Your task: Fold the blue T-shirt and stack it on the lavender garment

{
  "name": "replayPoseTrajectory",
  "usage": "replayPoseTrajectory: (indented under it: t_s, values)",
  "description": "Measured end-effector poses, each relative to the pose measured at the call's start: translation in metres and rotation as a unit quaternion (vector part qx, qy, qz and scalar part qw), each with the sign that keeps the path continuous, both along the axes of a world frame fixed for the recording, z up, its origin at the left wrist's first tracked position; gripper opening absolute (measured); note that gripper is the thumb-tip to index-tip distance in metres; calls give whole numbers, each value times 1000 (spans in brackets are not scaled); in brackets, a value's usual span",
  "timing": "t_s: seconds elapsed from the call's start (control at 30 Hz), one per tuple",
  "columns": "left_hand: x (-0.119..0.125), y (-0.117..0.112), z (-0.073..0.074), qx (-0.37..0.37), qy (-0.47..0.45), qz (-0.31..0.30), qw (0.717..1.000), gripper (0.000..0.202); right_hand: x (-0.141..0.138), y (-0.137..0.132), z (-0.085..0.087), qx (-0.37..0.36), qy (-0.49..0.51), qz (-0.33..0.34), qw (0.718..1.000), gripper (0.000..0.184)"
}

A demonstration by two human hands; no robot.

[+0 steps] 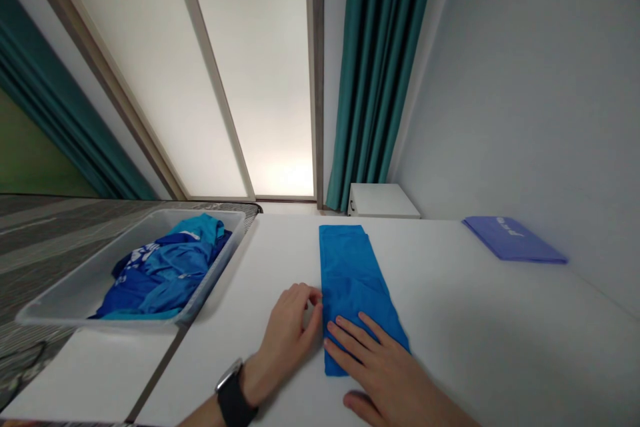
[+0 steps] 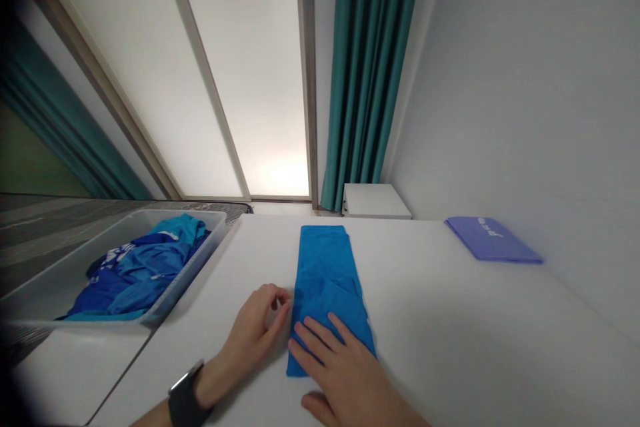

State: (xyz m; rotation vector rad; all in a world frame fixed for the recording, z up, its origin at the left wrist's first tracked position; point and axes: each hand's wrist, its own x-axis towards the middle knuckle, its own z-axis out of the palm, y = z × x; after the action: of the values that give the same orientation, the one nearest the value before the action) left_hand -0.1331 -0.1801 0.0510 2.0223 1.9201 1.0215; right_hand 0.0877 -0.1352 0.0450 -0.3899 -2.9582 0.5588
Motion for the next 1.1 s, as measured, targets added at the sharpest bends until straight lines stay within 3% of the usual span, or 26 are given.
replayPoseTrajectory:
  t_s: [0.13,0.23,0.33,0.47,0.6,0.8,0.93,1.1]
  values:
    - [11,-17,4,37,40,-44,998,13,3,5,13,-59,27,-31,997,53]
    - [20,-24,2,29,75,-88,993,16,5,32,20,-76,94,-111,986,37]
    - [25,-25,-1,13,99,-106,989,18,4,74,17,-14,122,-187,975,31]
    - [26,-22,-6,13,105,-109,988,16,-2,112,8,63,28,-269,961,25]
    - [25,-21,-9,16,102,-111,989,16,-9,111,6,65,-16,-286,956,20]
    - [24,-20,-11,-8,103,-113,988,17,-9,105,0,11,10,-285,958,8]
    - [24,-19,-9,-4,107,-106,989,17,-8,113,-8,-25,66,-302,951,10]
    - [24,-19,-8,9,110,-100,989,17,-8,115,-11,-20,43,-289,956,12]
